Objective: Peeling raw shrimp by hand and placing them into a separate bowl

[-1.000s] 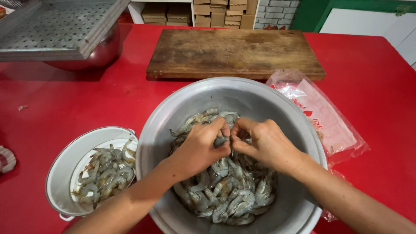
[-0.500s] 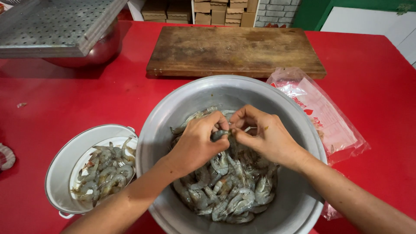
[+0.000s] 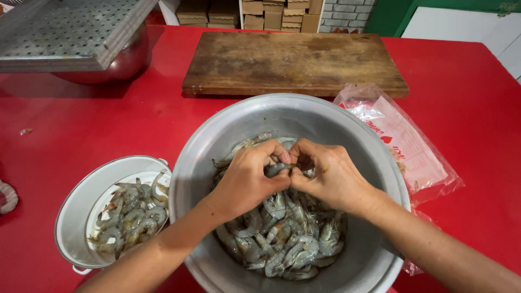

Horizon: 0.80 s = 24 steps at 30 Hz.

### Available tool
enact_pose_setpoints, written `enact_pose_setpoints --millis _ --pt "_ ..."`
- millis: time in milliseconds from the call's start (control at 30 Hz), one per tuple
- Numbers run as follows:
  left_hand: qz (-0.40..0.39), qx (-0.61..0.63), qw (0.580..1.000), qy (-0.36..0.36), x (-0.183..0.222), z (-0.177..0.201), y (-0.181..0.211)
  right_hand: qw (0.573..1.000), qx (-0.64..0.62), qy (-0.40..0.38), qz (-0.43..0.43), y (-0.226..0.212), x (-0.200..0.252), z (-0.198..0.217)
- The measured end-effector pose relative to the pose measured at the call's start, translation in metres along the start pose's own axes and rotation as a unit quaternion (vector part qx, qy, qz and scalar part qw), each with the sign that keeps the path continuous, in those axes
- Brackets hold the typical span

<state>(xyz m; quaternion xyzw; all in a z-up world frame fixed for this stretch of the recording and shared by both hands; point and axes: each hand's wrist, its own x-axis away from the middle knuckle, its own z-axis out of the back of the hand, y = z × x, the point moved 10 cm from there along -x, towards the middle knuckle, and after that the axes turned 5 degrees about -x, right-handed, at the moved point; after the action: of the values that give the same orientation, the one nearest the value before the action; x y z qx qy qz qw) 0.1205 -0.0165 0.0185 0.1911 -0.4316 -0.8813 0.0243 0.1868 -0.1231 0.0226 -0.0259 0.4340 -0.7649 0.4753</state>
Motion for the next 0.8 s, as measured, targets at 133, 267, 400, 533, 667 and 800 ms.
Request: enact_pose_setpoints --millis 133,267,400,533,667,800 --pt "-0.030 0.013 0.999 0.016 0.003 0.005 0.005 0.999 0.002 0.018 -0.034 0.002 0.001 0.005" --pt "-0.093 -0.043 0.994 0.045 0.004 0.003 0.022 0.998 -0.014 0.033 -0.060 0.002 0.002 0.011" --pt "-0.099 -0.032 0.993 0.061 0.003 0.008 0.020 0.991 -0.076 0.032 -0.101 0.017 -0.001 0.010" --pt "-0.086 -0.031 0.995 0.047 0.001 0.008 0.010 0.986 -0.145 0.013 -0.076 0.004 -0.006 0.012" --pt "-0.072 -0.020 0.996 0.042 0.000 0.009 0.006 0.992 -0.125 0.001 -0.032 -0.011 -0.005 0.015" --pt "-0.055 0.006 0.998 0.022 0.000 0.009 0.004 0.993 -0.119 0.005 0.001 -0.005 -0.005 0.012"
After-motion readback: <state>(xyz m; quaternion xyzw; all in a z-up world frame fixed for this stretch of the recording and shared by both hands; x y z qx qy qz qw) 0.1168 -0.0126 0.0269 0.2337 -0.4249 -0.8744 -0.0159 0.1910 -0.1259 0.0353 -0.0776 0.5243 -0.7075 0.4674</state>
